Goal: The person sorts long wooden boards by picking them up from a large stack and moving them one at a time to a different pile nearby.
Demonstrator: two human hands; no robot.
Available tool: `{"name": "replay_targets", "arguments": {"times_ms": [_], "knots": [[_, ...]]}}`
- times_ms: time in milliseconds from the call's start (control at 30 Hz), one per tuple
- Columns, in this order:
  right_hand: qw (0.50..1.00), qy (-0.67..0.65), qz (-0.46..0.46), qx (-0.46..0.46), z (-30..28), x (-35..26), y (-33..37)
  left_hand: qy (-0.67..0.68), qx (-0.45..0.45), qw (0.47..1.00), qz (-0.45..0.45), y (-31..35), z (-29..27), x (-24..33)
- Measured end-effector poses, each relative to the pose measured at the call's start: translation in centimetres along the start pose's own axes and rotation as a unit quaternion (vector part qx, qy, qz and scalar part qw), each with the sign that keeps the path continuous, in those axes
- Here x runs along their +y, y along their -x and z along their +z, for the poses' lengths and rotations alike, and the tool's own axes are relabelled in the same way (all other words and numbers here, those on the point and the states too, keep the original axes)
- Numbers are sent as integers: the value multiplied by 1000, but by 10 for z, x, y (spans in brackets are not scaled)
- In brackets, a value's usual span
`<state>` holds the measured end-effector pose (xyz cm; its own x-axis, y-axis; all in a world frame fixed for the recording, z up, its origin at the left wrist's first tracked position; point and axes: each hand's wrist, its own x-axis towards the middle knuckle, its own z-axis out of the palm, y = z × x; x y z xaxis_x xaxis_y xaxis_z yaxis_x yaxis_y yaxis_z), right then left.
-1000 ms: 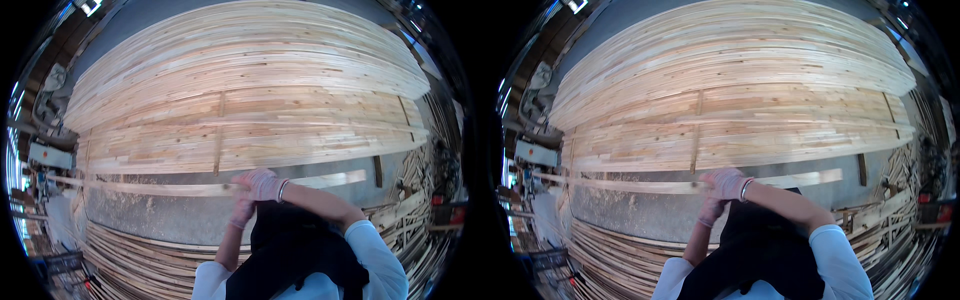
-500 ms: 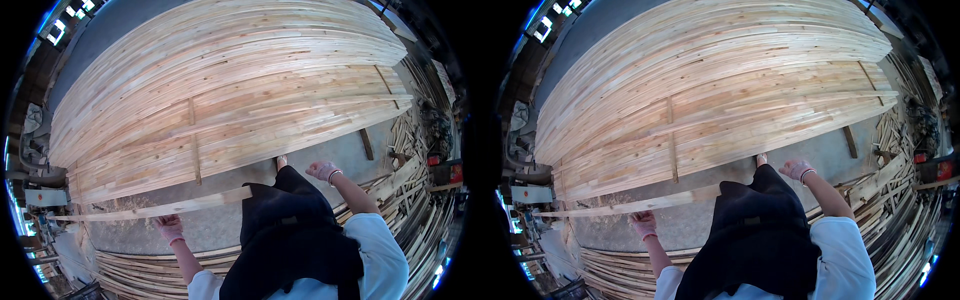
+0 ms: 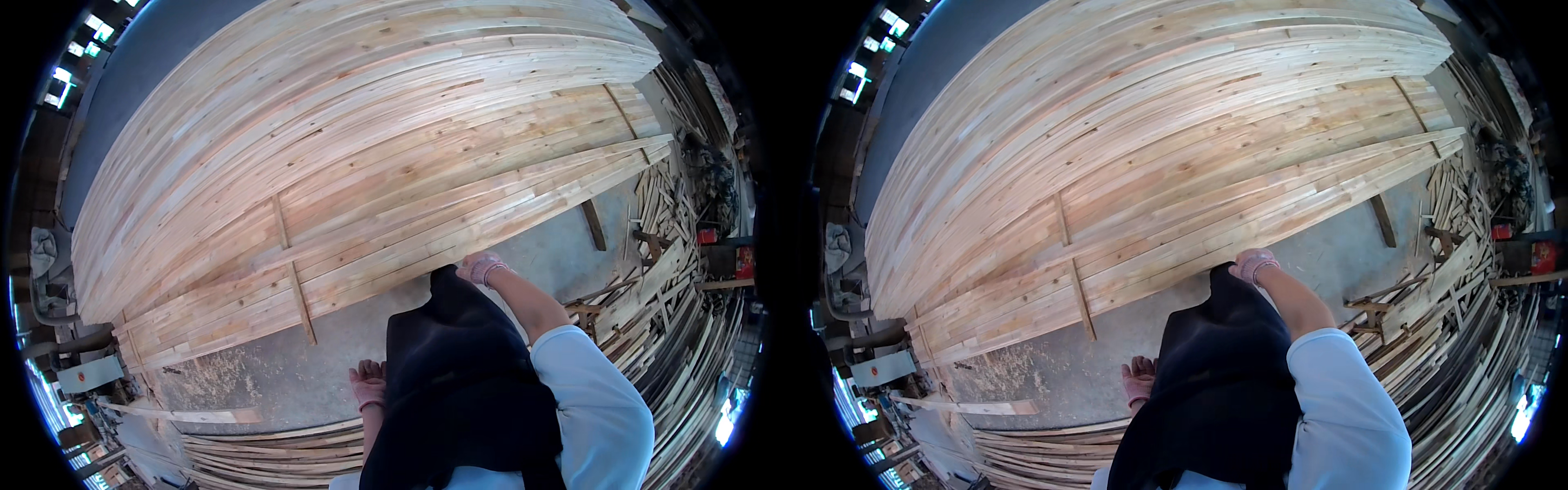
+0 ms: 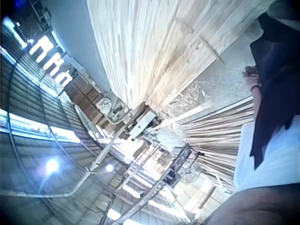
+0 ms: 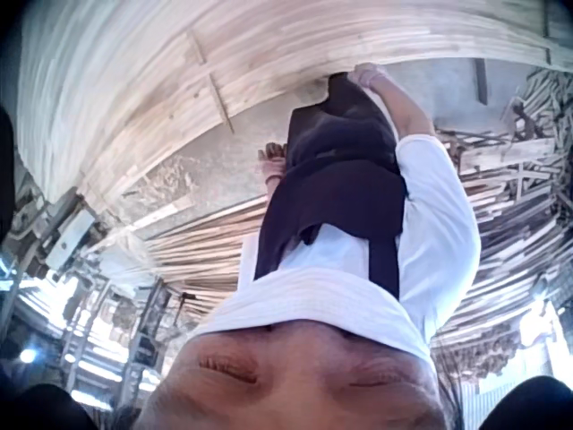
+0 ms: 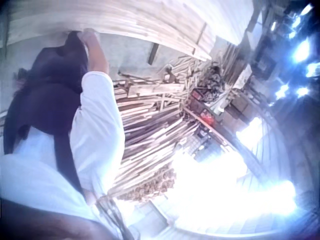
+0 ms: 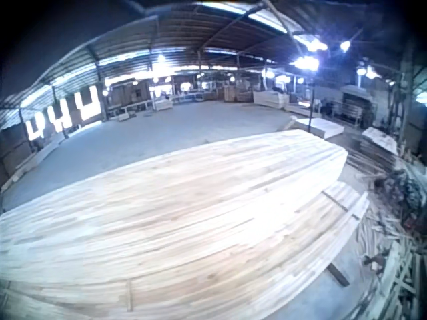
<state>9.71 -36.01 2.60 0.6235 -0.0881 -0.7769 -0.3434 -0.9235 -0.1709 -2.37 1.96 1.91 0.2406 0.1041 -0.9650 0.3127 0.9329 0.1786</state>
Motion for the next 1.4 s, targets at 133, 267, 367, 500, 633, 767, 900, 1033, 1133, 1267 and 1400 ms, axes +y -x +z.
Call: {"name": "replay_targets", "arguments": {"times_ms": [133,267,367,500,633,767,900,1033,1133,1267,1400], "knots": [[999,6,-23,23,-32,9,-65,-40,-68,997,5,1,30,-15],[996,67,-33,48,-62,19,-132,-64,-51,997,6,12,50,-22],[975,181,-18,127,-55,51,-196,-83,10,996,20,28,54,-25],[953,237,-37,183,-84,65,-230,-47,-81,995,-42,39,46,-32],[951,271,-63,137,-93,64,-251,-102,60,993,15,64,73,-46],[951,273,-91,114,-85,74,-261,-110,61,992,19,58,52,-47],[948,267,-124,123,-91,77,-242,-99,16,995,-20,35,28,-38],[938,309,-150,48,-104,58,-181,-101,-9,995,-12,31,44,-32],[921,345,-181,30,-94,51,-111,-3,-209,975,-72,-9,16,-21],[931,293,-211,-50,-53,70,-32,-8,-94,995,-21,8,71,-14],[908,378,-169,-67,-42,17,97,106,-176,978,-28,-20,75,-3]]}}
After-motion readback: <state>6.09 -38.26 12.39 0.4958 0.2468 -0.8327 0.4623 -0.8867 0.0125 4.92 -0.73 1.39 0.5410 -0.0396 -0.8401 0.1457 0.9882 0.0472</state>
